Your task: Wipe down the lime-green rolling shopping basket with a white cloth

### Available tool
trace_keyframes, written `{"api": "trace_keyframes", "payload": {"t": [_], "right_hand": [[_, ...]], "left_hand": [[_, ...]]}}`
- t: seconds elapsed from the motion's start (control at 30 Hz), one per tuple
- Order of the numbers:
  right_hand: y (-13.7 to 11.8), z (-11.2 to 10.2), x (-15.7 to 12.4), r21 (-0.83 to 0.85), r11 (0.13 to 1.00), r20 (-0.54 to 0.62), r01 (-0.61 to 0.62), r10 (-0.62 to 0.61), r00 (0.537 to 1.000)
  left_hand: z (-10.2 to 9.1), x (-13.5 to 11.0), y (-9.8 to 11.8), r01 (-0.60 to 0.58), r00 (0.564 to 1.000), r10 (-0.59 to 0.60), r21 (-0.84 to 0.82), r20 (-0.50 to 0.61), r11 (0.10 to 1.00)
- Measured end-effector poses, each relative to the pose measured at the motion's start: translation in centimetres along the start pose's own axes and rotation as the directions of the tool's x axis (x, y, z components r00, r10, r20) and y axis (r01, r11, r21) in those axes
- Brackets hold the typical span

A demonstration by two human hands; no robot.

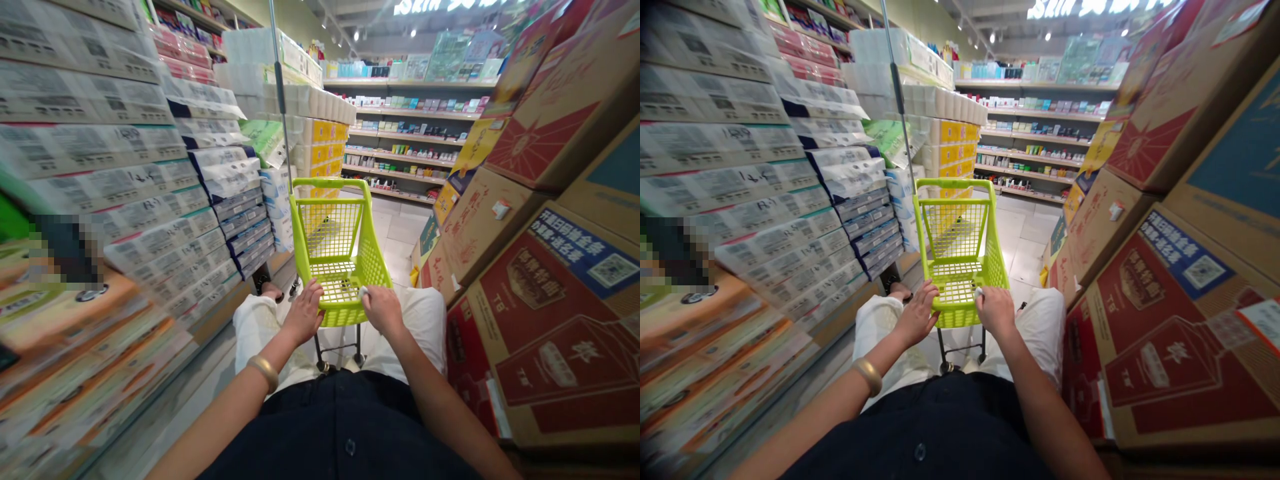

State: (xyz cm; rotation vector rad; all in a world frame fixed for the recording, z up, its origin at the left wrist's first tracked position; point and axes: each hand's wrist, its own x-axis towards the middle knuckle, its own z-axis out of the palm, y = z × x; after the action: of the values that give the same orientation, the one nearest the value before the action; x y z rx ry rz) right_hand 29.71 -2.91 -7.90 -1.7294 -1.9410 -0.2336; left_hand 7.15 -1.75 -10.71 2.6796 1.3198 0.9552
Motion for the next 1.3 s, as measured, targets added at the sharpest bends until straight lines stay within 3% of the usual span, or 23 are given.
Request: {"api": "trace_keyframes", "payload": {"t": [0.1, 0.23, 0.33, 0.43, 0.53, 0.67, 0.8, 0.93, 1.03, 1.13, 1.3], "right_hand": [[-2.3, 0.0, 0.2, -0.025, 1.0, 0.048, -0.012, 0.013, 0.999], [-7.4, 0.4, 0.5, 0.041, 0.994, 0.213, 0.103, -0.109, 0.971], [-9.1, 0.4, 0.8, 0.087, 0.985, 0.243, 0.15, -0.167, 0.956], [-7.4, -0.2, 0.9, 0.073, 0.99, 0.267, 0.12, -0.135, 0.954], [-3.4, -1.1, 0.8, 0.019, 0.999, 0.269, 0.048, -0.052, 0.962], [0.2, -1.4, 0.3, -0.018, 1.0, 0.168, -0.009, 0.012, 0.986], [-2.2, 0.4, -0.7, 0.027, 1.0, 0.026, -0.007, 0.006, 1.0], [-7.2, 2.4, -1.6, 0.146, 0.971, -0.038, 0.187, -0.184, 0.982], [-7.9, 2.7, -1.9, 0.202, 0.939, -0.066, 0.28, -0.272, 0.96], [-4.7, 2.3, -1.9, 0.211, 0.941, -0.087, 0.264, -0.25, 0.964], [2.0, 1.7, -2.2, 0.186, 0.971, -0.234, 0.149, -0.103, 0.967]], "left_hand": [[0.1, 0.0, 0.1, 0.012, 1.0, -0.012, -0.004, 0.004, 1.0], [0.2, -0.1, 0.1, 0.002, 1.0, -0.002, 0.0, -0.009, 1.0], [0.2, 0.0, -0.1, -0.033, 0.999, 0.033, 0.002, -0.017, 0.999], [0.0, -0.1, -0.3, -0.054, 0.998, 0.054, 0.016, -0.01, 0.998], [-0.1, -0.1, -0.3, -0.06, 0.998, 0.06, 0.026, -0.008, 0.998], [0.0, -0.1, -0.1, -0.04, 0.999, 0.04, 0.03, -0.02, 0.999], [0.3, -0.1, 0.1, -0.01, 0.999, 0.011, 0.028, -0.033, 1.0], [0.4, -0.2, -0.1, -0.04, 0.998, 0.041, 0.019, -0.056, 0.999], [0.3, -0.3, -0.3, -0.061, 0.996, 0.061, 0.013, -0.063, 0.998], [0.2, -0.3, -0.2, -0.04, 0.998, 0.041, 0.021, -0.049, 0.999], [0.3, -0.2, 0.2, -0.018, 0.999, 0.018, 0.021, -0.031, 1.0]]}}
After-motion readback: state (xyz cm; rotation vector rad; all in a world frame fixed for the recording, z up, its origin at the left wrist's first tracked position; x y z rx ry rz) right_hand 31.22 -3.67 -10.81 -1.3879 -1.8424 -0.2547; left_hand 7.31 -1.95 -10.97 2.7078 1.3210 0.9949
